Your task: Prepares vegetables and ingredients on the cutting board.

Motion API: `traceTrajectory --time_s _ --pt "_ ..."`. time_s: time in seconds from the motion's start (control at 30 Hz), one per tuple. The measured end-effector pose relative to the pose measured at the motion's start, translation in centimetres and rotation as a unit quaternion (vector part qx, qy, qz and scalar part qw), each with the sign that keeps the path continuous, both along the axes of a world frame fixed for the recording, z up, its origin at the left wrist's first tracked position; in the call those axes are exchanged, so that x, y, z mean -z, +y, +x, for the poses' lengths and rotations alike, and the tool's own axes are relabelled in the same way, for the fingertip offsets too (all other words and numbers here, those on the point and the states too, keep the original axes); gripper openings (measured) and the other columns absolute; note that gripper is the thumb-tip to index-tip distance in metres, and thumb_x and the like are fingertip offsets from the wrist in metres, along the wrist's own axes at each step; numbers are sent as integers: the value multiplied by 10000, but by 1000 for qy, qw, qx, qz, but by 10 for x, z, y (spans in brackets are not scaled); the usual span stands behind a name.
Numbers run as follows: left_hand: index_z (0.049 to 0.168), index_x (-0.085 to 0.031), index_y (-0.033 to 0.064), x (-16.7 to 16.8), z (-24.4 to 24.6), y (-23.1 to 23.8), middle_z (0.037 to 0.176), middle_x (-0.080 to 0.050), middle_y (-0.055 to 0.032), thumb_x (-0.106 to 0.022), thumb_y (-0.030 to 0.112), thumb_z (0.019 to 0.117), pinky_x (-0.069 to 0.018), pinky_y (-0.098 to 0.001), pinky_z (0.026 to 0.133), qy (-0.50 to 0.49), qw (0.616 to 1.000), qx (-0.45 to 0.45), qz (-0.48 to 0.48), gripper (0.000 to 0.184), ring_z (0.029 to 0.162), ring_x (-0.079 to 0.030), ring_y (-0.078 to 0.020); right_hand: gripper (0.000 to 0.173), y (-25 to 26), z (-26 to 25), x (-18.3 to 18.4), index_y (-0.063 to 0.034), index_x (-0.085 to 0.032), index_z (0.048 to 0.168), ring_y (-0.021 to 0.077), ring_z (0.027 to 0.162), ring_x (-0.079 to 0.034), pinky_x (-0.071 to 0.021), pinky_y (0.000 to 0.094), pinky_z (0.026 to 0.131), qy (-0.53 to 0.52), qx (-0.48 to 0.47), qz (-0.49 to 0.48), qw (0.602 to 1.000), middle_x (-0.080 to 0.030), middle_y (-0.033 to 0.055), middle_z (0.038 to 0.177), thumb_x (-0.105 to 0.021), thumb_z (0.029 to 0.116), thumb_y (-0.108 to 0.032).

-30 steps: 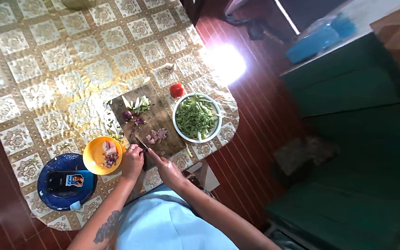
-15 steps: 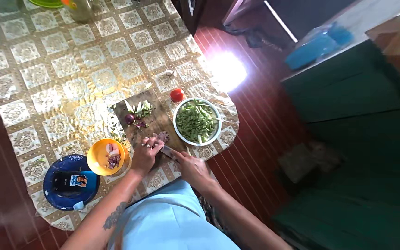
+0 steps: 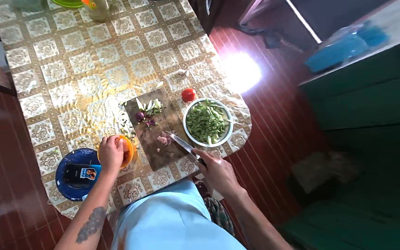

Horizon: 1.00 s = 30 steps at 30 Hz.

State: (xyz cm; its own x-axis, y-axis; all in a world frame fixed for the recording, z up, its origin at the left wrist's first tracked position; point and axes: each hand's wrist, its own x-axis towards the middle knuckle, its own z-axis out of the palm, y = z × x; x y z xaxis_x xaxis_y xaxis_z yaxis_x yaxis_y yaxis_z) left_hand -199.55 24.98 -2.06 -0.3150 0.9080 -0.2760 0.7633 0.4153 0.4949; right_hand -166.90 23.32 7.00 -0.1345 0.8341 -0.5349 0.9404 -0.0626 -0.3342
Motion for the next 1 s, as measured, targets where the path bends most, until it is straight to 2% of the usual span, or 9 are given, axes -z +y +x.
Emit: traceTrajectory --time_s 0.17,0.33,0.4,0.47,0.53,0.63,0.8,0.87,1.0 --pt "1289 -644 -35 4 -20 9 1269 -650 -280 -579 195 1056 -441 -593 1081 -26 995 -26 -91 334 1241 -608 -421 464 -5 -26 28 -221 -597 1453 372 1012 -711 -546 594 860 74 -51 -30 996 -718 157 1205 -568 996 -142" --pt "1285 -655 15 -11 -34 3 1137 -707 -216 -550 113 1051 -555 -554 906 -71 992 -101 -23 275 1005 -707 -349 485 4 -42 54 -227 -532 1504 374 1124 -677 -518 582 949 53 -50 -103 992 -686 167 1273 -516 1027 -140" --pt "1279 -651 8 -20 -26 1 1129 -702 -190 -520 69 1051 -595 -484 837 -139 983 -113 34 270 926 -720 -283 485 6 -41 60 -219 -525 1505 383 1124 -677 -520 588 944 41 -10 -92 995 -677 171 1288 -500 1031 -121" --pt "1315 -613 -13 -28 4 0 1186 -684 -175 -526 75 1055 -600 -437 860 -248 964 -92 31 287 962 -713 -236 470 3 -40 64 -180 -526 1499 385 1108 -683 -527 576 942 58 26 -69 996 -674 181 1293 -486 1037 -107" --pt "1284 -619 -29 -21 42 2 1138 -703 -159 -617 82 1017 -619 -413 842 -315 948 -50 15 289 939 -724 -214 460 -2 -44 61 -112 -482 1507 374 1078 -693 -540 541 937 90 51 -58 993 -658 198 1304 -470 1048 -101" --pt "1216 -668 19 7 82 3 1082 -734 -114 -682 108 980 -602 -392 869 -285 958 -8 -22 252 943 -727 -188 479 -10 -52 58 -68 -401 1536 371 1094 -690 -541 525 954 110 63 -69 990 -631 211 1335 -452 1061 -104" --pt "1174 -743 30 36 91 -6 1144 -696 -188 -675 137 988 -545 -480 940 -150 988 25 42 226 1033 -684 -312 609 -17 -59 67 -263 -182 1660 415 996 -703 -554 563 887 90 9 -89 992 -642 228 1296 -369 1096 -128" --pt "1187 -742 27 39 88 -9 1180 -689 -195 -670 94 980 -562 -448 925 -142 988 17 50 229 1034 -691 -299 623 -18 -63 66 -291 -169 1660 424 979 -704 -553 570 872 77 -12 -100 992 -647 238 1280 -350 1093 -108" --pt "1061 -769 -12 42 89 -12 1220 -673 -202 -714 64 921 -543 -461 958 -128 989 31 70 168 1077 -673 -311 637 -18 -67 67 -314 -141 1662 418 971 -702 -555 556 870 69 -28 -121 990 -640 243 1269 -332 1093 -101"
